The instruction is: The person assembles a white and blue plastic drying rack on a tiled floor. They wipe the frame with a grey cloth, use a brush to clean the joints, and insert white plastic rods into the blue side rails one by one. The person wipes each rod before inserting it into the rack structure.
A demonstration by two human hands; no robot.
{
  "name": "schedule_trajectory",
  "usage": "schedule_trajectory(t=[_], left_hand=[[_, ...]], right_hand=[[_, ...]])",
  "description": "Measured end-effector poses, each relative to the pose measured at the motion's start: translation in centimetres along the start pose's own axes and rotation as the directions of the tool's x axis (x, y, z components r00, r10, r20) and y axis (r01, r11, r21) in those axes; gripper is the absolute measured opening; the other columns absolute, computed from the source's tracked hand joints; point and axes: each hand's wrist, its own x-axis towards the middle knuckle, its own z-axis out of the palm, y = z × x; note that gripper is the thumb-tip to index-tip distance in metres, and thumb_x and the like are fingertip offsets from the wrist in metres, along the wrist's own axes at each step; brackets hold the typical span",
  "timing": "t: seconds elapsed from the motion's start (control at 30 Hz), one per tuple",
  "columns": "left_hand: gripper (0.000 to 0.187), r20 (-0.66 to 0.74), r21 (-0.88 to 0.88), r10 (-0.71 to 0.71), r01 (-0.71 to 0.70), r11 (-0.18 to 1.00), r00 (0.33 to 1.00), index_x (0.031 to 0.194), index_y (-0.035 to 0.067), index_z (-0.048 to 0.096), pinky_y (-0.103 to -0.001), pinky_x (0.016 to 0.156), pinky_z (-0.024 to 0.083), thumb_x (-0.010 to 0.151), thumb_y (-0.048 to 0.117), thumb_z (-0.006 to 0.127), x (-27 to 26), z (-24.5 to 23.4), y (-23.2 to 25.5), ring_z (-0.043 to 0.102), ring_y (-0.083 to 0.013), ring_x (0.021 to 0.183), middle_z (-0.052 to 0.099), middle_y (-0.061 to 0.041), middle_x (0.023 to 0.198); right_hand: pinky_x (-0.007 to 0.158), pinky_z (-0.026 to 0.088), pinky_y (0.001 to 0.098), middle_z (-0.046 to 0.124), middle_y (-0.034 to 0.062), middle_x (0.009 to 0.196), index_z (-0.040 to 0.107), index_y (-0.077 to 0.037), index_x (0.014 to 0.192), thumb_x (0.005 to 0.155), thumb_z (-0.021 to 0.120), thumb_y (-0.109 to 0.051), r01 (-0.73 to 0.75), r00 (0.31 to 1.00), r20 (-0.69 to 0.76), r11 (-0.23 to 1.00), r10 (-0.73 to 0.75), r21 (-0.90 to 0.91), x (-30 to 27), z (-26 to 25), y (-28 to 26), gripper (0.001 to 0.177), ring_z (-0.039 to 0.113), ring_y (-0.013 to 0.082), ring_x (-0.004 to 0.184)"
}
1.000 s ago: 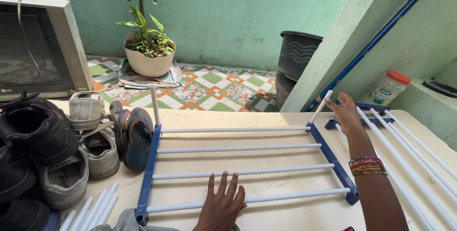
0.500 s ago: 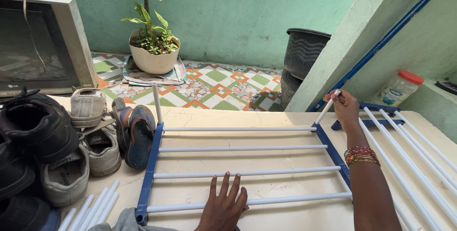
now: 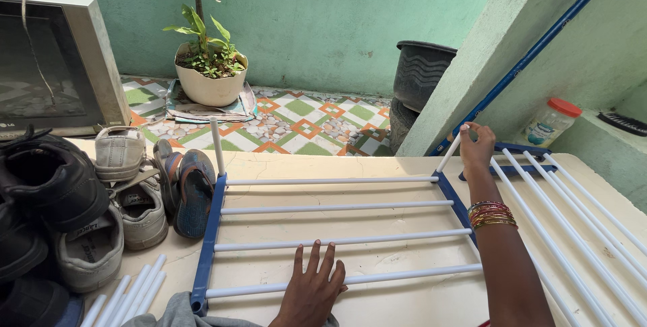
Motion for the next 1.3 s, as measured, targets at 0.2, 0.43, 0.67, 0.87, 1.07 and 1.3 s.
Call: schedule_trajectory(t=[0.2,0.43,0.67,0.87,1.07,1.3], left_hand=[[0.048,0.024,0.025,-0.006,0.006,1.0,1.0,0.124,0.003,0.059,-0.079,0.104,0.023,0.098,0.043,0.058,0.3,-0.7,0.1,0.037,-0.0565,0.136,0.046,-0.033,0.144],[0.049,0.005,0.039,-0.008,0.008,0.999,1.0,0.125,0.003,0.059,-0.079,0.106,0.022,0.098,0.045,0.057,0.2,-1.0,0.3,0.036,-0.0543,0.137,0.046,-0.03,0.145],[0.055,0.128,-0.044,-0.053,0.059,0.997,0.99,0.132,0.003,0.055,-0.078,0.107,0.018,0.099,0.047,0.057,0.8,-3.7,0.6,0.034,-0.0514,0.142,0.041,-0.029,0.152],[0.06,0.187,-0.007,-0.103,0.106,0.994,0.977,0.14,0.008,0.052,-0.081,0.11,0.013,0.095,0.047,0.061,-0.3,-8.6,-0.4,0.032,-0.0522,0.143,0.036,-0.028,0.158],[0.066,0.54,0.049,-0.224,0.235,0.971,0.811,0.147,0.023,0.054,-0.085,0.108,0.009,0.092,0.059,0.062,-6.8,-7.4,-3.6,0.036,-0.0495,0.142,0.037,-0.023,0.155],[0.04,-0.057,0.125,-0.122,0.128,0.984,0.991,0.093,0.028,0.085,-0.09,0.087,0.045,0.077,0.058,0.064,-17.2,1.2,-8.2,0.076,-0.0297,0.072,0.077,-0.006,0.078]], right_hand=[[0.114,0.044,0.0578,0.062,0.0032,0.106,0.056,-0.015,0.092,0.108,0.046,-0.017,-0.525,0.851,0.491,0.28,0.187,0.803,-8.0,-8.7,-3.8,0.019,0.059,0.0192,0.111],[0.116,0.04,0.0564,0.063,0.007,0.096,0.056,-0.011,0.089,0.104,0.052,-0.011,-0.633,0.771,0.632,0.017,-0.07,0.774,-19.6,-15.0,-9.0,0.016,0.062,0.0258,0.11],[0.114,0.04,0.0573,0.065,0.0053,0.089,0.059,-0.011,0.088,0.1,0.055,-0.011,-0.668,0.742,0.665,-0.009,-0.087,0.744,-23.1,-16.3,-11.6,0.013,0.064,0.0247,0.103],[0.108,0.051,0.0429,0.073,0.0093,0.095,0.069,-0.008,0.099,0.1,0.065,-0.009,-0.483,0.822,0.557,0.376,-0.117,0.791,-23.9,-15.4,-10.5,0.004,0.071,0.0198,0.099],[0.09,0.06,0.0363,0.079,0.0224,0.098,0.072,-0.011,0.123,0.098,0.068,-0.021,-0.008,0.926,0.378,0.998,-0.015,0.059,-26.3,-13.9,-10.7,0.026,0.078,0.0252,0.096],[0.099,0.044,0.0454,0.075,0.0073,0.124,0.076,-0.02,0.11,0.089,0.078,-0.04,0.842,0.356,0.613,0.526,-0.705,0.116,-29.9,-11.7,-5.0,0.029,0.061,0.036,0.124]])
